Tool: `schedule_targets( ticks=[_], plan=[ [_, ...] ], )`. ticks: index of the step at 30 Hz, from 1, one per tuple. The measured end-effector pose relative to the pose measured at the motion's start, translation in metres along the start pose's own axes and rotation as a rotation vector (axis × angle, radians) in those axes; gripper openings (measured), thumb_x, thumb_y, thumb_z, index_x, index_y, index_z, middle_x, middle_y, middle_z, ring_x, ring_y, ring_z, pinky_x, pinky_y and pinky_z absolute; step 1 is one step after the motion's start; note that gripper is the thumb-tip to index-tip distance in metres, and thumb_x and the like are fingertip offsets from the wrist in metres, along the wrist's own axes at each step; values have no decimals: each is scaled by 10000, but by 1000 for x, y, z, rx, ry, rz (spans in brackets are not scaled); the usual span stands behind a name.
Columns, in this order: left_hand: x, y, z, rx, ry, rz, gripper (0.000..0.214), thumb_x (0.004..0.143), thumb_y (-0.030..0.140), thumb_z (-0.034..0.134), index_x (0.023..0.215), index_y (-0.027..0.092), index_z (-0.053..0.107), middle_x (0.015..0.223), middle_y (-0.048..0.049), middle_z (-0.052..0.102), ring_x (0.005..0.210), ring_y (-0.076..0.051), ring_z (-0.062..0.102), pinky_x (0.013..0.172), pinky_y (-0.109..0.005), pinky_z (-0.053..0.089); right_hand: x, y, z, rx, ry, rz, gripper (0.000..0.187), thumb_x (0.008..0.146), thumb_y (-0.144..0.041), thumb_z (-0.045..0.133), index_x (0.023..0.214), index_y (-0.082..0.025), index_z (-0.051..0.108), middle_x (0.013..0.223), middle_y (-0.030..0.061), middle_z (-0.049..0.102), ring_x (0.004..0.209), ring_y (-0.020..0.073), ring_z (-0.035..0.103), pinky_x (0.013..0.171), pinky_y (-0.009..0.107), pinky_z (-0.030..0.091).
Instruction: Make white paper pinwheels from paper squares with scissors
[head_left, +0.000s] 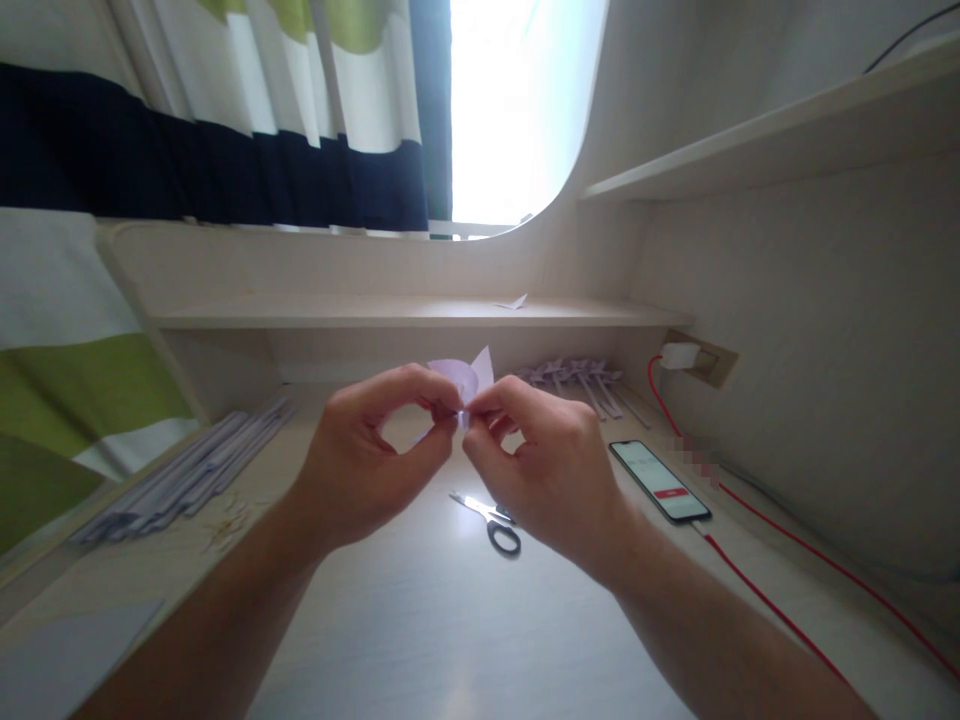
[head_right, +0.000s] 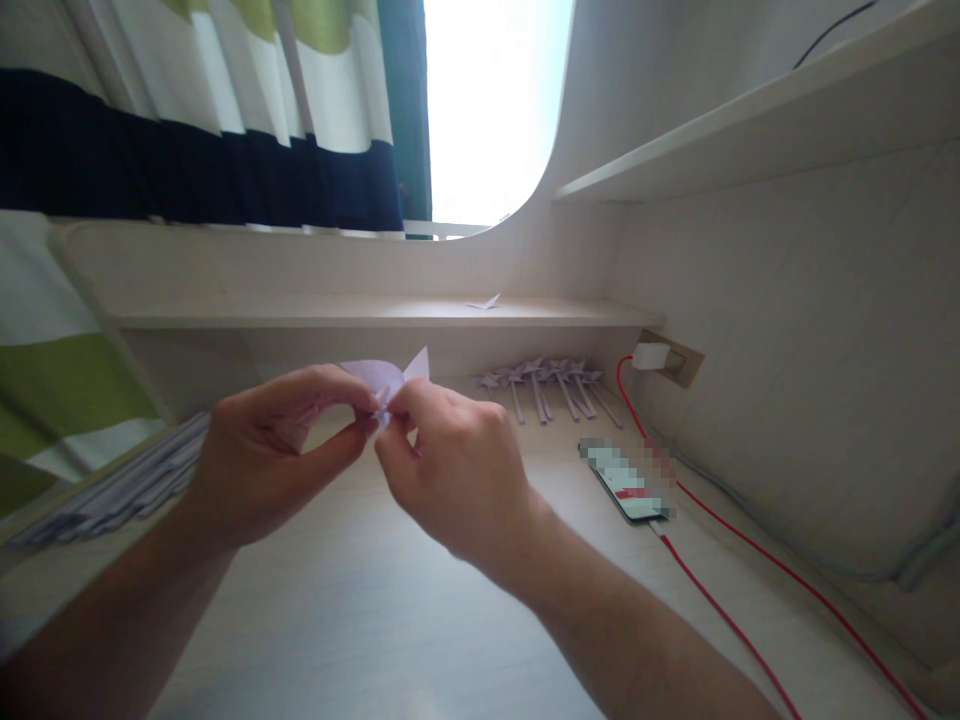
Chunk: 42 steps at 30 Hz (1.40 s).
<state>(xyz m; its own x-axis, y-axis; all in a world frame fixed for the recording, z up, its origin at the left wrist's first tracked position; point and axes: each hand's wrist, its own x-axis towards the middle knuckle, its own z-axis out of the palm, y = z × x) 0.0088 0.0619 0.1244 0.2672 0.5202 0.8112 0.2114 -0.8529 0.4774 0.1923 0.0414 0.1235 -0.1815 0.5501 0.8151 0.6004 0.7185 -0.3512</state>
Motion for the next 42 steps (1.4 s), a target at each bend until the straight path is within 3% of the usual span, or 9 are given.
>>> schedule_targets(
  ticks=[4,10,15,22,29,33,37,42],
  plan=[
    [-2,0,4,72,43,68,370,816,33,733,1095,271,689,978,-17,722,904,-198,693,846,-388,570,1,4,4,92,74,16,69,895,-158,662,868,-199,710,760,14,772,697,170,744,649,283,562],
    [-5,2,12,222,139,197,357,815,19,723,1065,267,667,981,-23,733,894,-202,700,821,-393,570,1,11,21,530,154,183,42,901,-183,697,936,-201,713,834,19,779,740,163,769,709,294,639],
    [-8,5,16,113,219,192,352,824,34,733,1061,290,682,996,-23,728,911,-221,703,829,-428,588,2,8,28,794,196,247,67,904,-237,737,936,-216,682,821,10,771,729,166,770,702,310,664],
    [-7,15,20,-89,272,171,351,806,33,757,1050,264,659,948,-30,710,888,-226,707,862,-466,601,4,4,26,868,258,180,83,886,-176,763,916,-225,703,826,-5,770,709,141,750,675,278,654],
    [-3,22,14,-466,176,-56,93,974,199,621,1008,267,568,843,1,710,909,-237,729,869,-481,617,-2,2,25,817,270,103,100,910,-134,744,951,-221,714,870,17,790,796,165,773,738,303,650],
    [3,18,14,-669,202,-126,126,1036,232,536,926,231,598,766,2,715,748,-170,696,766,-364,618,-4,6,25,795,270,41,125,932,-110,731,993,-218,735,911,20,786,813,151,765,757,293,645],
    [5,18,17,-797,254,-272,123,959,116,645,888,201,593,753,8,738,663,-97,672,683,-213,572,-4,9,26,765,305,-60,163,925,-85,732,1018,-217,752,927,15,786,817,136,757,756,267,640],
    [4,19,17,-887,269,-355,185,878,60,723,908,196,601,778,7,746,721,-107,697,692,-201,573,-2,10,26,742,303,-99,183,917,-78,744,1031,-221,756,896,7,782,826,140,757,750,265,634]
  ],
)
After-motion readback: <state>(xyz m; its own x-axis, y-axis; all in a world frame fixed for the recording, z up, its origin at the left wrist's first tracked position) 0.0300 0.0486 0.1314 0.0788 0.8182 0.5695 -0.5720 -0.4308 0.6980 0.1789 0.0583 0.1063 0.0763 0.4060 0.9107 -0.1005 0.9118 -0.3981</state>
